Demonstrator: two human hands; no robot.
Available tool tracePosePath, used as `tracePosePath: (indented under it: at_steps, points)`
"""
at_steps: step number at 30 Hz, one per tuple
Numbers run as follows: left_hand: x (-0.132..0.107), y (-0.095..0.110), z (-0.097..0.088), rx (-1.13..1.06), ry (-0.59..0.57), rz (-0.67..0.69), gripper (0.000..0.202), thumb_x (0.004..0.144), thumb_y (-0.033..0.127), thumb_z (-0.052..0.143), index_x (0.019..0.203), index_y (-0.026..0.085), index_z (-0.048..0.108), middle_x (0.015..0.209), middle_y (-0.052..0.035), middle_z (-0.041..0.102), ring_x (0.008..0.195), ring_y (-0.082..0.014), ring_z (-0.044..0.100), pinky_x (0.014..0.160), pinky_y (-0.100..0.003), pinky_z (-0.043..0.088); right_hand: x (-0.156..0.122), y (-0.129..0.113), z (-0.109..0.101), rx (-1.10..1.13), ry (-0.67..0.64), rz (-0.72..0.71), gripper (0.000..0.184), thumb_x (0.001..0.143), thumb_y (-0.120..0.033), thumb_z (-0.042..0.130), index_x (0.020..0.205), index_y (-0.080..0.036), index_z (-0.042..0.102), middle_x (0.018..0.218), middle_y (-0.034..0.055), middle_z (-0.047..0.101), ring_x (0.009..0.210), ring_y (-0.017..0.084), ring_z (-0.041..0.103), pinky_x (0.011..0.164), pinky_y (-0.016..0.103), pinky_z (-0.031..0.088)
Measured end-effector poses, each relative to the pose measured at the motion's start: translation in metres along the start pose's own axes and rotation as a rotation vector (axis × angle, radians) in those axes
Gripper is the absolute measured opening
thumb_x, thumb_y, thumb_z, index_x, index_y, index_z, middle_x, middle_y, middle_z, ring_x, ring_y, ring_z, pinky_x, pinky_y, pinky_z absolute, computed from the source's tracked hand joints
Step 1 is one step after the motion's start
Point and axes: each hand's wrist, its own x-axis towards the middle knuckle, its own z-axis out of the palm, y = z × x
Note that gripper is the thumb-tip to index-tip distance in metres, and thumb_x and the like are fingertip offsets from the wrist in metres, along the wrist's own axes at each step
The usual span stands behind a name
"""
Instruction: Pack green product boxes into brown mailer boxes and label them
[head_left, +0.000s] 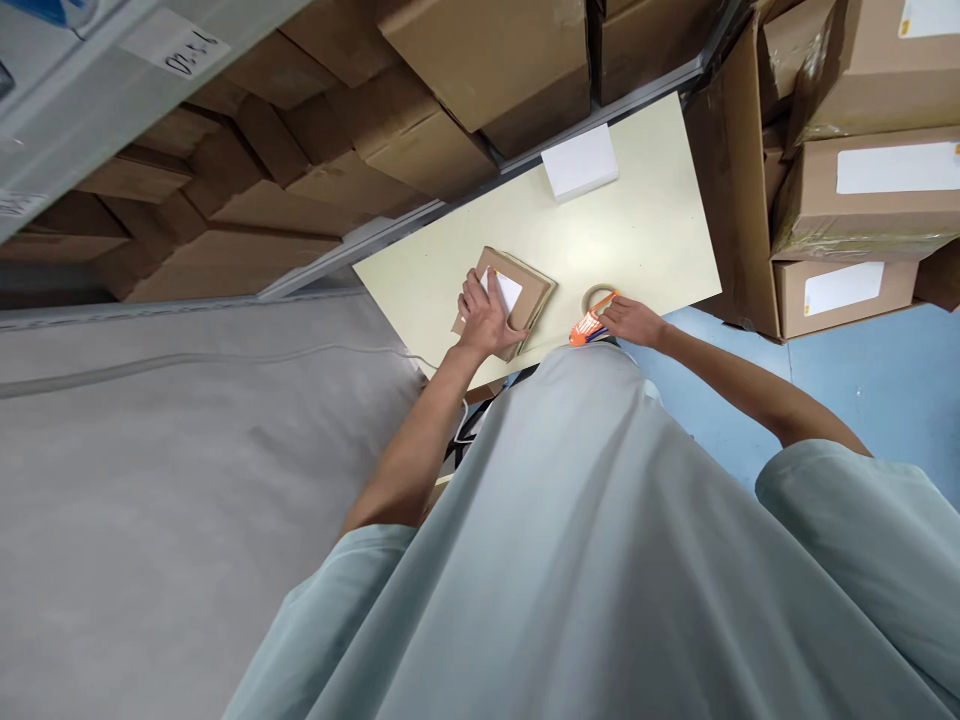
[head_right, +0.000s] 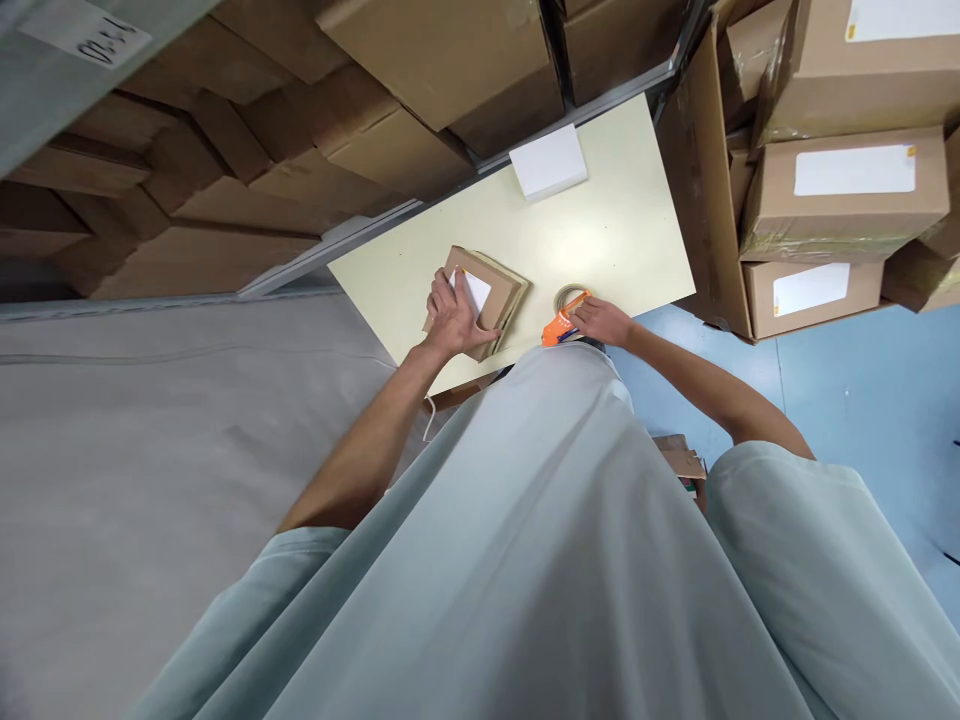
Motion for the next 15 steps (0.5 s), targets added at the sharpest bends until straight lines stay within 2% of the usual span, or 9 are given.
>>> tracePosePath:
  at_steps: [5,8,11,15]
  points:
    - [-0.015,-0.010,-0.003,0.064,-0.109,0.144,0.151,0.057,0.050,0.100,0.180,0.003,0.026,0.188,-0.0353,0.006,0.177,-0.0549,-0.003,0.139,-0.073,-0.007,-0.021,0.073,-0.018,-0.008,0.116,0.252,0.043,0.115,-0.034,0.040,0.128,-0.006,0.070,0.110,0.0224,0.080,0.106,0.034,0.070,0.109,0.055,0.049]
    - [-0.019,-0.017,-0.002,0.144,-0.142,0.201,0.151,0.057,0.049,0.098,0.179,0.000,0.024,0.187,-0.0378,0.003,0.177,-0.0538,-0.007,0.138,-0.072,-0.010,-0.019,0.103,-0.033,-0.048,0.124,0.300,0.040,0.114,-0.026,0.037,0.126,-0.009,0.072,0.108,0.0194,0.081,0.107,0.034,0.071,0.110,0.057,0.049]
    - [-0.016,-0.015,-0.002,0.175,-0.189,0.279,0.142,0.063,0.050,0.093,0.179,0.002,0.026,0.188,-0.0357,0.002,0.177,-0.0511,-0.013,0.137,-0.075,-0.010,0.008,0.098,-0.039,-0.080,0.121,0.301,0.041,0.110,-0.016,0.040,0.136,-0.012,0.071,0.110,0.0142,0.082,0.112,0.031,0.072,0.115,0.055,0.048]
    - [-0.012,-0.002,-0.005,0.136,-0.262,0.387,0.119,0.076,0.049,0.083,0.179,0.014,0.033,0.191,-0.0267,0.007,0.178,-0.0446,-0.011,0.137,-0.077,-0.007,0.064,0.066,-0.036,-0.088,0.151,0.257,0.049,0.106,-0.007,0.037,0.144,-0.010,0.068,0.112,0.0124,0.082,0.114,0.029,0.073,0.120,0.053,0.048]
